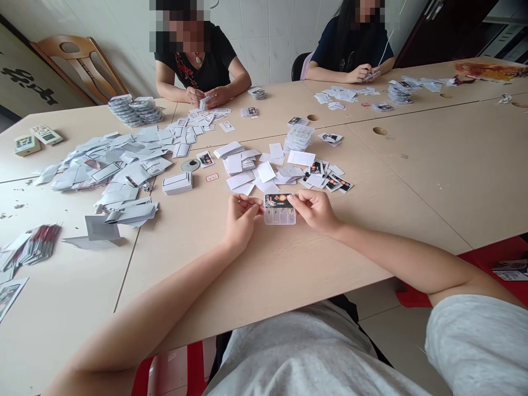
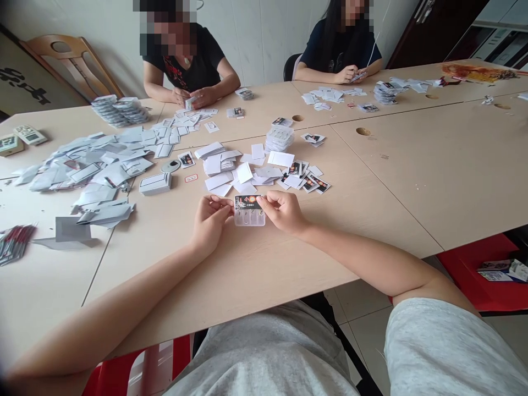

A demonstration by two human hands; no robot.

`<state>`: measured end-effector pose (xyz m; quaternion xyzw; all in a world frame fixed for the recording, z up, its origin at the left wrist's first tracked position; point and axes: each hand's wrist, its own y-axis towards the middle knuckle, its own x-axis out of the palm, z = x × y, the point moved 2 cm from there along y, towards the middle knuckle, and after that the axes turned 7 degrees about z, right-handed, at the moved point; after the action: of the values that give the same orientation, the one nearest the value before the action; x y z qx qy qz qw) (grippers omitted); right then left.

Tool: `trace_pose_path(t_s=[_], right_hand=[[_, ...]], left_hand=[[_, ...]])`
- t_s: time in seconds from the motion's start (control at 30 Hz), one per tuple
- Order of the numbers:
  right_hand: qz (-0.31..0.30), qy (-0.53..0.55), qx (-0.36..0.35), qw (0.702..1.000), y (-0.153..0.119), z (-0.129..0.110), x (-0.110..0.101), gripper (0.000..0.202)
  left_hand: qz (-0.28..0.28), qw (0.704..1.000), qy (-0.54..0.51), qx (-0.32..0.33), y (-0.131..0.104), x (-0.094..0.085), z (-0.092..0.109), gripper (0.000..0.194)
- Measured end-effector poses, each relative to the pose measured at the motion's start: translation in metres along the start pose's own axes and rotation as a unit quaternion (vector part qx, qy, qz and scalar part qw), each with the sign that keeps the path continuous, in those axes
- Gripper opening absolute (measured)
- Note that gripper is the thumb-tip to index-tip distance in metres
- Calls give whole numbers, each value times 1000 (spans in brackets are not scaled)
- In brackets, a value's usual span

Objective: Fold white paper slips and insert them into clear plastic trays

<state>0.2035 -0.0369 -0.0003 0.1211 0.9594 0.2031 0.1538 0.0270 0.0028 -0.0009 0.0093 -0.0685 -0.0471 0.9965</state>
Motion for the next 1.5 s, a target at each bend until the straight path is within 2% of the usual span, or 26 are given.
trace_pose_path(t_s=[0.1,0.2,0.27,0.43,0.6,0.7,0.77,0.93,1.07,1.23,1.5], right_hand=[[5,-2,-3,1000,0,-1,-1,45],[-7,-7,-24,1000,-3,-5,2,44],[-23,-3,-45,999,-5,-9,4,43],[-48,9,-33,998,-7,-9,5,43],[-21,22,-11,999,-5,-6,1,45],[8,43,10,999,-5,-7,0,45],[4,61,33,998,-5,-8,0,44],[-54,138,93,985,-7,-9,3,40],[-85,221,165,957,-10,-7,9,42],[-170,178,195,949,-14,-8,16,41],[-154,154,205,954,-13,-7,17,38]], left_hand=[[-45,999,5,-21,2,2,2,23],[-91,990,104,-24,0,5,5,27],[-117,983,132,-40,-1,6,5,32],[-171,980,20,-99,-2,6,7,39],[-154,984,64,-67,0,4,10,48],[-207,971,104,-65,1,4,11,44],[-235,963,120,-61,2,4,12,43],[-239,961,138,-27,4,0,14,42],[-244,958,149,-17,4,-1,14,41],[-257,954,153,-14,2,1,16,45],[-265,953,147,13,0,3,15,43]])
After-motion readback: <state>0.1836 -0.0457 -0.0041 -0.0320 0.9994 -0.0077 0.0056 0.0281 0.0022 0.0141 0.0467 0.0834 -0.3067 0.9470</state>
